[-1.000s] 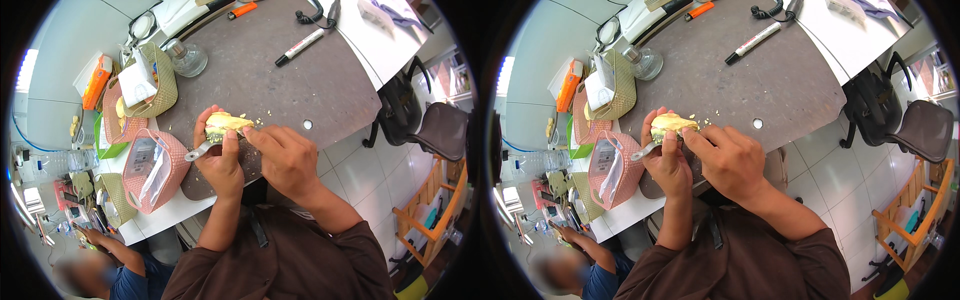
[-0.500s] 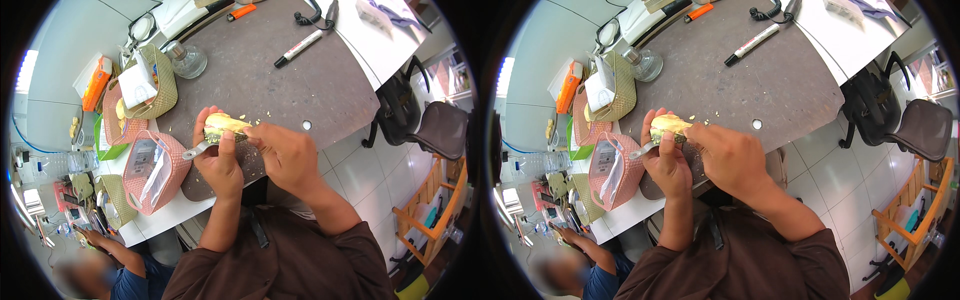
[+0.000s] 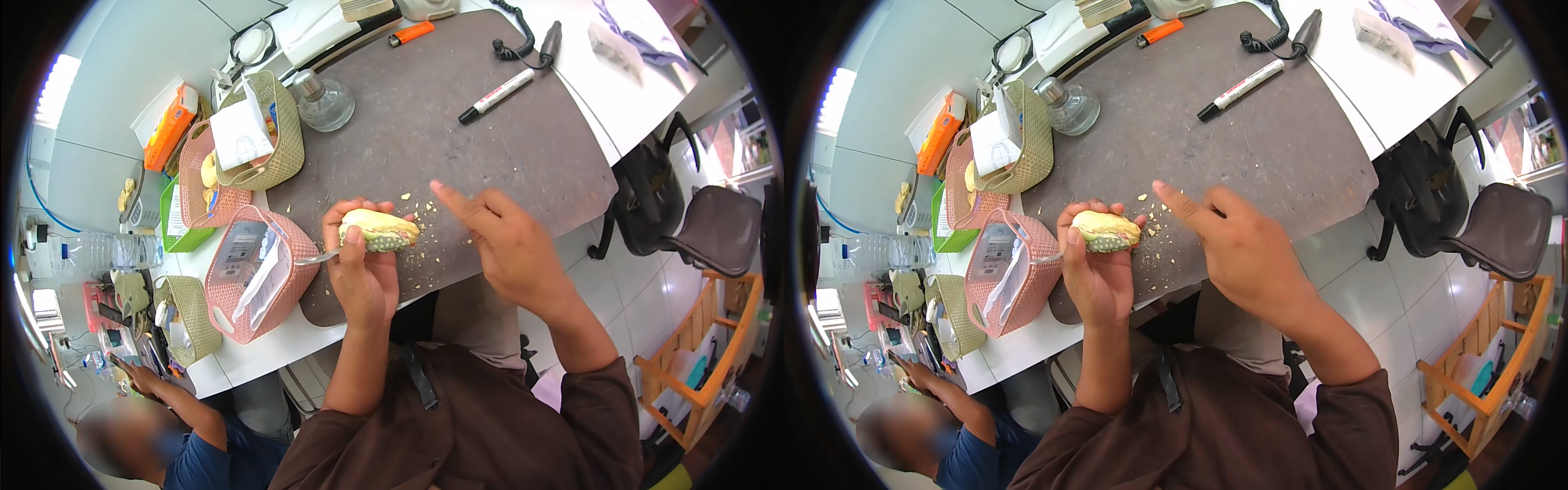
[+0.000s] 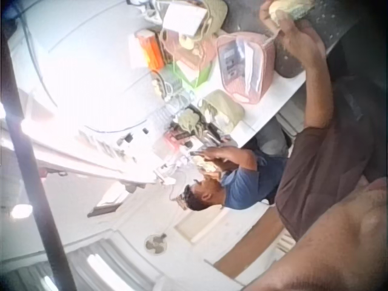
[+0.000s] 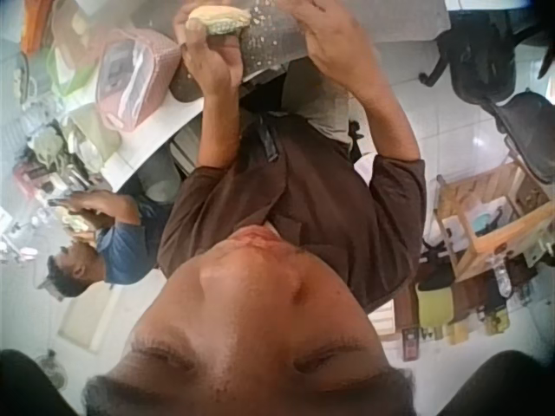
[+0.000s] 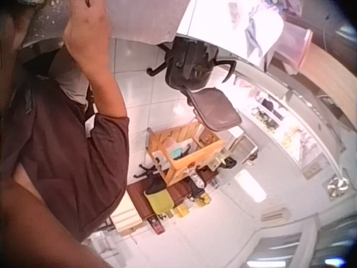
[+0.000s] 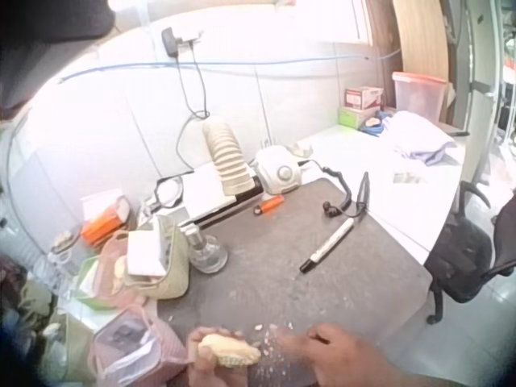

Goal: The person uses a small carving tool to shave off excess material from a yellow dental impression model held by hand.

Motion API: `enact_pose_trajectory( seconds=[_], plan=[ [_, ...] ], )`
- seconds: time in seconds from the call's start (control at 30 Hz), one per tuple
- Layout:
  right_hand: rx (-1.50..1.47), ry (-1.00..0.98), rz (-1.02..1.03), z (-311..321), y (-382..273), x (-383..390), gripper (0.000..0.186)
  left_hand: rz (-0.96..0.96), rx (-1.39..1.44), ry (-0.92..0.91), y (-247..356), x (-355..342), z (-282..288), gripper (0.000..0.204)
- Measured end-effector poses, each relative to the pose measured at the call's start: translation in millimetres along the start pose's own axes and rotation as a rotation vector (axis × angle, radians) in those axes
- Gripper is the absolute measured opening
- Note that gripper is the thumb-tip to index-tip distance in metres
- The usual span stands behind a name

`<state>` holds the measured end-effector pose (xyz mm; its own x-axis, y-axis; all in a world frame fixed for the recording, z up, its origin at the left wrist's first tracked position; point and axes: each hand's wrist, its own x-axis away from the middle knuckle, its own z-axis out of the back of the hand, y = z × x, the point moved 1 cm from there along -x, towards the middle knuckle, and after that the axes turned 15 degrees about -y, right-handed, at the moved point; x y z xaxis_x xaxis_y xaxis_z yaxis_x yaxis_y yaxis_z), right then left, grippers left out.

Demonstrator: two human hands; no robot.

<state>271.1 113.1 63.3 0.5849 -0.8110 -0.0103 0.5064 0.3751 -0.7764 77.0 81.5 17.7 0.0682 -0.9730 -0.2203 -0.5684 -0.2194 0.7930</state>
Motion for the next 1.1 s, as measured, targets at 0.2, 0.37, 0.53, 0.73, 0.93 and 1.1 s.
enact_pose_trajectory(
  seconds=[0.2, 0.37, 0.53, 0.73, 0.93, 1.1],
  plan=[
    [-0.148, 0.146, 0.109, 4.1, -7.7, 6.7, 0.030, -0.010, 0.013, -0.109, 0.8, 1.2, -5.6, 0.039],
    [0.114, 0.196, 0.371, -10.9, -10.5, 14.1, 0.029, -0.093, -0.169, -0.170, -3.1, 1.1, -4.5, 0.041],
    [0.200, 0.215, 0.337, -15.9, -14.7, 14.7, 0.032, -0.086, -0.092, -0.147, -1.2, 1.5, -8.7, 0.043],
    [0.313, 0.211, 0.293, -17.3, -17.1, 17.2, 0.031, -0.062, -0.148, -0.113, -2.0, 2.9, -10.1, 0.043],
    [0.508, 0.268, 0.291, -25.0, -18.0, 9.5, 0.026, -0.081, -0.355, -0.062, -5.0, 5.2, -5.2, 0.043],
    [0.504, 0.326, 0.280, -38.5, -14.6, 4.3, 0.026, -0.106, -0.406, -0.035, -5.0, 4.3, -3.4, 0.043]
  ],
)
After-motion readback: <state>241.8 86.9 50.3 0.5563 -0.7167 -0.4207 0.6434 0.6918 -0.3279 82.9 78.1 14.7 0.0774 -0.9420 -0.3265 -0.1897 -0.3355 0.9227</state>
